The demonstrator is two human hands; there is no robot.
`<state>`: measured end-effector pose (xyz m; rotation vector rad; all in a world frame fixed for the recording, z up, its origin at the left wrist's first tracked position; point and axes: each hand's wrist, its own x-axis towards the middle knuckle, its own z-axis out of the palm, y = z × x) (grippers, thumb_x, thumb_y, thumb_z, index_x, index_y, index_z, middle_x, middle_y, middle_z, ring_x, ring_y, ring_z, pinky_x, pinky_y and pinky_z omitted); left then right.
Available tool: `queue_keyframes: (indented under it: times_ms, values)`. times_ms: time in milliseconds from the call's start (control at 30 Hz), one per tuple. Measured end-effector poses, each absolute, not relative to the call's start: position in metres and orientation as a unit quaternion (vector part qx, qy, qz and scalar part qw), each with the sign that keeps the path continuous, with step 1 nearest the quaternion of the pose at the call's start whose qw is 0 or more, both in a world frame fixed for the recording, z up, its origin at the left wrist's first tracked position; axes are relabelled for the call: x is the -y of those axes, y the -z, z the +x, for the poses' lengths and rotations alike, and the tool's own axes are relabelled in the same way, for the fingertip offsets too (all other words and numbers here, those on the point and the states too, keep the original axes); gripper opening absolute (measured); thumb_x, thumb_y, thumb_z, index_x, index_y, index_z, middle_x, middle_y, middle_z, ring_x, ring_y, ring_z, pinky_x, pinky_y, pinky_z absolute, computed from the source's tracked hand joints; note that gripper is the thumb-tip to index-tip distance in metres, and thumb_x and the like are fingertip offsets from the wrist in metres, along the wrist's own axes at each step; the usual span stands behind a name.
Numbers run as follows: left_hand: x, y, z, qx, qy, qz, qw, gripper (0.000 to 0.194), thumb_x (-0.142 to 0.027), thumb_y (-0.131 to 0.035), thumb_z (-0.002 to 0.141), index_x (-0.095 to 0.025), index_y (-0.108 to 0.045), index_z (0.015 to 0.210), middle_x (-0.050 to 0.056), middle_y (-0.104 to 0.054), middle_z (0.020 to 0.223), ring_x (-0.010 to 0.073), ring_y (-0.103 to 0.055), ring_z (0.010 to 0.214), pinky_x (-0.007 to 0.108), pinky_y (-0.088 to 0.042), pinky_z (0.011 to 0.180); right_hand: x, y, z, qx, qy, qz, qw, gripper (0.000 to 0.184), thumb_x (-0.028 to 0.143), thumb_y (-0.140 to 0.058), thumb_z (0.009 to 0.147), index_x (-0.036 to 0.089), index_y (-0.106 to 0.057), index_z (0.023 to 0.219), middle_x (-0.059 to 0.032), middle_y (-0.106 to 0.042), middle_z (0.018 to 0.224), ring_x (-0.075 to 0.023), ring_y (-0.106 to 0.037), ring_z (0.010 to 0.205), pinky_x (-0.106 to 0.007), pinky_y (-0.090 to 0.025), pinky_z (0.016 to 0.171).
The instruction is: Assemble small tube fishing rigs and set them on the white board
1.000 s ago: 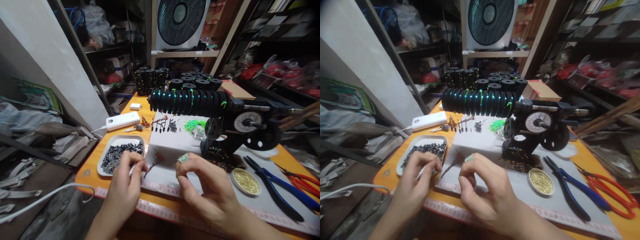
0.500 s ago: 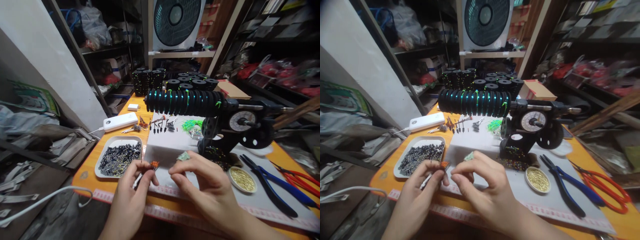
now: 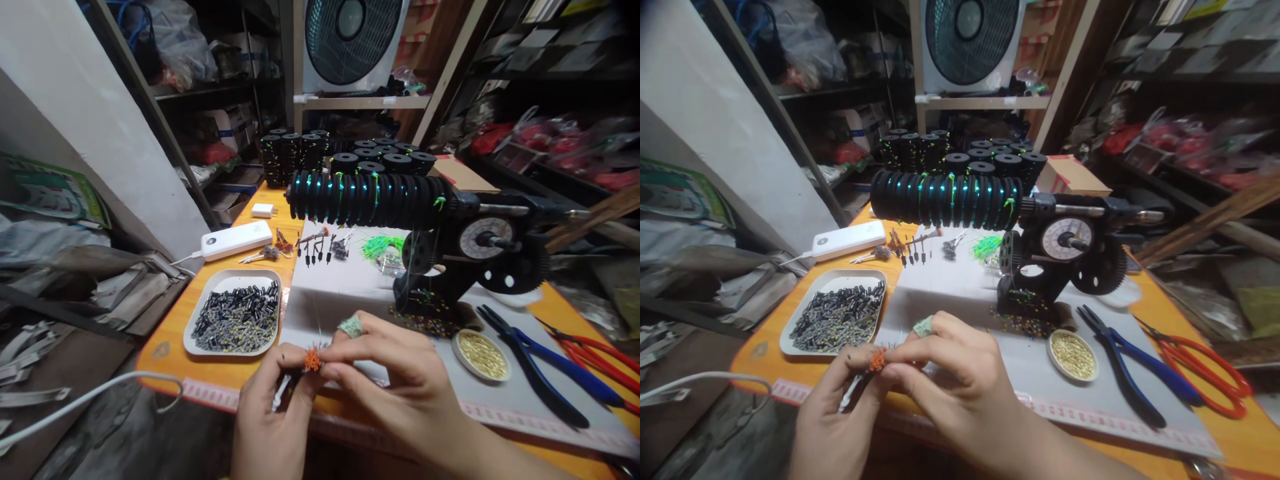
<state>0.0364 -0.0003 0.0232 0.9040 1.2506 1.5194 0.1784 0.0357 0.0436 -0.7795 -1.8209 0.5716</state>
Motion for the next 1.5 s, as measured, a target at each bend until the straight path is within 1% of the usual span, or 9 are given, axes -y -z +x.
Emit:
queue_keyframes:
  times_ms: [100, 200, 300, 467, 700, 1000, 1167, 1367, 1500]
  values:
    - [0.002, -0.021, 0.038, -0.531, -0.617, 0.37, 0.448, 0.017, -0.039, -0.084, 0.073, -0.025, -0.074, 0.073, -0.003, -0.071, 0.074, 0.0131, -0.064, 0.073, 0.017, -0.052, 0.072, -0.035, -0.044, 0.179, 0.765, -0.232, -0.333, 0.5, 0.008, 0.009, -0.067, 0.087, 0.015, -0.073, 0.087, -0.0026, -0.066, 0.066, -0.0122, -0.053, 0.057, -0.023, -0.044, 0.053]
    - [0.002, -0.02, 0.036, -0.541, -0.597, 0.309, 0.506, 0.029, -0.048, -0.085, 0.069, -0.023, -0.076, 0.081, -0.001, -0.07, 0.072, 0.0138, -0.064, 0.07, 0.018, -0.052, 0.068, -0.036, -0.045, 0.179, 0.778, -0.227, -0.33, 0.485, 0.01, 0.007, -0.064, 0.088, 0.015, -0.068, 0.085, -0.0015, -0.066, 0.067, -0.0125, -0.053, 0.059, -0.024, -0.045, 0.057]
    - [0.001, -0.021, 0.029, -0.493, -0.593, 0.278, 0.573, 0.032, -0.046, -0.085, 0.071, -0.018, -0.07, 0.073, -0.002, -0.061, 0.061, 0.0098, -0.054, 0.058, 0.016, -0.046, 0.057, -0.038, -0.047, 0.181, 0.797, -0.224, -0.298, 0.475, 0.012, 0.008, -0.061, 0.091, 0.017, -0.067, 0.087, -0.0017, -0.07, 0.072, -0.0135, -0.052, 0.062, -0.024, -0.045, 0.058]
    - [0.002, -0.023, 0.018, -0.475, -0.583, 0.266, 0.603, 0.037, -0.046, -0.086, 0.071, -0.015, -0.066, 0.072, -0.002, -0.056, 0.058, 0.0045, -0.041, 0.049, 0.014, -0.034, 0.047, -0.041, -0.044, 0.186, 0.774, -0.253, -0.332, 0.476, 0.011, 0.011, -0.064, 0.092, 0.019, -0.071, 0.09, -0.0018, -0.062, 0.073, -0.0136, -0.055, 0.067, -0.022, -0.046, 0.059]
    - [0.01, -0.023, 0.017, -0.535, -0.609, 0.312, 0.496, 0.036, -0.049, -0.085, 0.07, -0.018, -0.067, 0.066, -0.002, -0.058, 0.057, 0.0088, -0.053, 0.056, 0.014, -0.044, 0.056, -0.043, -0.043, 0.185, 0.791, -0.215, -0.324, 0.472, 0.018, 0.004, -0.059, 0.091, 0.017, -0.071, 0.092, -0.0027, -0.056, 0.079, -0.0125, -0.056, 0.07, -0.021, -0.048, 0.06]
    - [0.013, -0.029, 0.018, -0.562, -0.578, 0.308, 0.505, 0.044, -0.058, -0.086, 0.064, -0.017, -0.068, 0.067, -0.001, -0.061, 0.055, 0.0094, -0.055, 0.051, 0.017, -0.045, 0.053, -0.041, -0.044, 0.184, 0.802, -0.186, -0.318, 0.47, 0.022, 0.0, -0.056, 0.09, 0.018, -0.068, 0.093, -0.0017, -0.053, 0.079, -0.0124, -0.056, 0.067, -0.021, -0.047, 0.058]
    - [0.013, -0.028, 0.017, -0.552, -0.578, 0.313, 0.513, 0.042, -0.056, -0.085, 0.065, -0.017, -0.068, 0.067, -0.001, -0.061, 0.055, 0.0091, -0.055, 0.052, 0.016, -0.044, 0.053, -0.04, -0.044, 0.184, 0.801, -0.193, -0.31, 0.474, 0.023, -0.001, -0.056, 0.089, 0.017, -0.07, 0.092, -0.0031, -0.054, 0.082, -0.0124, -0.057, 0.069, -0.02, -0.049, 0.059]
    - [0.012, -0.03, 0.019, -0.572, -0.559, 0.322, 0.507, 0.044, -0.06, -0.084, 0.064, -0.019, -0.068, 0.066, -0.002, -0.062, 0.053, 0.01, -0.056, 0.051, 0.017, -0.046, 0.053, -0.038, -0.042, 0.185, 0.807, -0.217, -0.274, 0.476, 0.017, 0.01, -0.062, 0.093, 0.02, -0.074, 0.1, -0.0041, -0.059, 0.083, -0.0128, -0.059, 0.069, -0.021, -0.052, 0.06]
    - [0.012, -0.031, 0.025, -0.584, -0.57, 0.312, 0.487, 0.041, -0.058, -0.086, 0.061, -0.021, -0.07, 0.067, -0.004, -0.064, 0.058, 0.0104, -0.061, 0.056, 0.015, -0.049, 0.056, -0.035, -0.044, 0.182, 0.821, -0.19, -0.273, 0.464, 0.017, 0.009, -0.062, 0.092, 0.018, -0.074, 0.099, -0.0033, -0.056, 0.076, -0.0124, -0.056, 0.066, -0.019, -0.048, 0.053]
